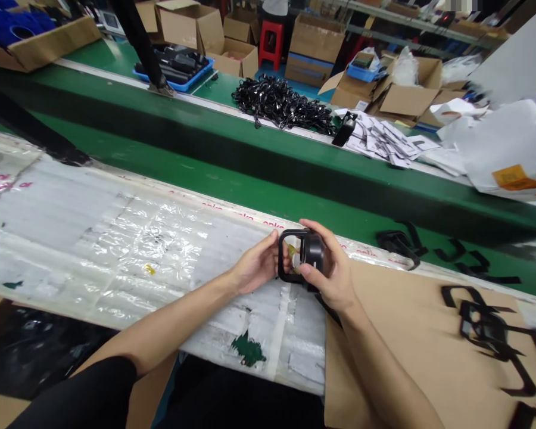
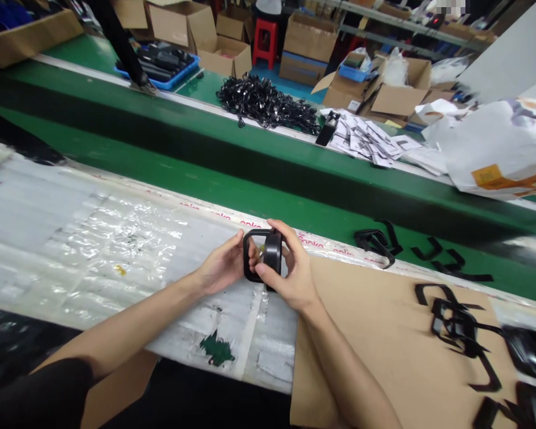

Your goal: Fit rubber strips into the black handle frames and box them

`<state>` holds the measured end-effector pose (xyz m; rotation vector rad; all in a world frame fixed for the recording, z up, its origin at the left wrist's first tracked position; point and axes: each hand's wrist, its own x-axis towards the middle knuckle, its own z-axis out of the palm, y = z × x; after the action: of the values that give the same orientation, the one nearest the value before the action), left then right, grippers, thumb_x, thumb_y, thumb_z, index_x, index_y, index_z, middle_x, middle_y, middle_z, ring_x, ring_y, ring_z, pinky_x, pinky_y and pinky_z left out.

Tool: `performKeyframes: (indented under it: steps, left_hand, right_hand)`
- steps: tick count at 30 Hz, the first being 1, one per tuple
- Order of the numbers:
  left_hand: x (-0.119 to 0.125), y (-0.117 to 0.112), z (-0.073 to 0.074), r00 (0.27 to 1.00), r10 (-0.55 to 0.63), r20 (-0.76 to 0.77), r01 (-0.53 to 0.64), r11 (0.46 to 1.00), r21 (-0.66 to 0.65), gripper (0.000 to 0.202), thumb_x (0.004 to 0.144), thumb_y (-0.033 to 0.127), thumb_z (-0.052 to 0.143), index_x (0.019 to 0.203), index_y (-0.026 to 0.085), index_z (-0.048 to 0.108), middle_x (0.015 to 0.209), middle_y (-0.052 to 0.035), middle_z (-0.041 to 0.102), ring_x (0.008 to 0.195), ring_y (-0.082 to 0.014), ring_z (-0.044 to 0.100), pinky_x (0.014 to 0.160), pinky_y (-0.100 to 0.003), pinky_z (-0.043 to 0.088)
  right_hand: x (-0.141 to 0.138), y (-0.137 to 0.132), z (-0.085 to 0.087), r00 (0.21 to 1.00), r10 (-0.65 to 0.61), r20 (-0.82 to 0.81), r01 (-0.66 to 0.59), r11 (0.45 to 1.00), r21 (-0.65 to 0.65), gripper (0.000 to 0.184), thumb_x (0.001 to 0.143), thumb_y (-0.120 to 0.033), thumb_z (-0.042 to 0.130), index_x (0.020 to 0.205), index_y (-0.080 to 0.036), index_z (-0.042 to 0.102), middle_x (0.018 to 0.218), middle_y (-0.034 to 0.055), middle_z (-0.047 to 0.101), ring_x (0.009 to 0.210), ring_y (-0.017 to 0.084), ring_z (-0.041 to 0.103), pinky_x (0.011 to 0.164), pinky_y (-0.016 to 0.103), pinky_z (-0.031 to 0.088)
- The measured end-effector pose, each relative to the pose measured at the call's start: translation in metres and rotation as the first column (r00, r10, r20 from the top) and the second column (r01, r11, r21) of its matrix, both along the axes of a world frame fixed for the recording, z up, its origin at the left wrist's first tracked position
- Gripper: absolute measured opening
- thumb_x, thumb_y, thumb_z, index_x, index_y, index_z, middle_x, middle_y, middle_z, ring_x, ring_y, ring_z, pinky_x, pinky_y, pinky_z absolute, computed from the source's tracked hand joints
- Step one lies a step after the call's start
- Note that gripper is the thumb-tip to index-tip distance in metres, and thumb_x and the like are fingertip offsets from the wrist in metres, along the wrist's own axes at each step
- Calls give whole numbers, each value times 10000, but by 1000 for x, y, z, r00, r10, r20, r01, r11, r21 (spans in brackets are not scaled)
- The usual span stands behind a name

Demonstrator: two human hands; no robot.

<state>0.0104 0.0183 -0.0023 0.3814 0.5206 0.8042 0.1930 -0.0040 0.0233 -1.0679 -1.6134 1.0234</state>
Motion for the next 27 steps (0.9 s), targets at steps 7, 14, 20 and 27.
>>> performKeyframes:
  steps: [7, 14, 20, 27]
  left_hand:
    - [1, 0, 4, 988, 124, -87, -130, 989, -74, 628, 1010, 531, 545, 499, 178, 449, 443, 26, 365, 408, -78, 328, 444, -210, 311]
    - [0, 5, 3, 977, 111, -182, -136, 982, -132, 680, 947, 518, 565, 384, 208, 343, 321, 57, 240, 287, -44, 160, 333, -203, 133]
    - [0, 9, -3, 977, 76, -198, -84, 996, -33, 677, 932, 586, 602, 418, 211, 371, 343, 54, 282, 312, -59, 218, 366, -226, 185]
    - [-6, -3, -2, 863, 251, -439, -1, 869, 495, 320, 856, 480, 812, 887, 167, 749, 809, -36, 703, 719, -161, 573, 687, -257, 402]
  right_hand:
    - [-22, -7, -20, 991, -37, 131, 22, 993, 113, 777, 852, -387, 809, 1554, -303, 486, 1577, 118, 521, 1488, 349, 478, 1219, 583, 447]
    - [-32, -11, -21, 979, -43, 198, -1, 976, 217, 912, 762, -354, 856, 1584, -295, 464, 1591, 130, 523, 1508, 357, 473, 1262, 615, 391]
    - [-24, -7, -24, 987, -22, 157, -8, 982, 189, 906, 801, -359, 855, 1608, -307, 448, 1649, 111, 482, 1548, 359, 428, 1257, 623, 399]
    - [1, 3, 1, 981, -165, 99, 143, 970, 196, 746, 877, -402, 799, 1554, -293, 507, 1615, 128, 509, 1531, 384, 441, 1236, 647, 406]
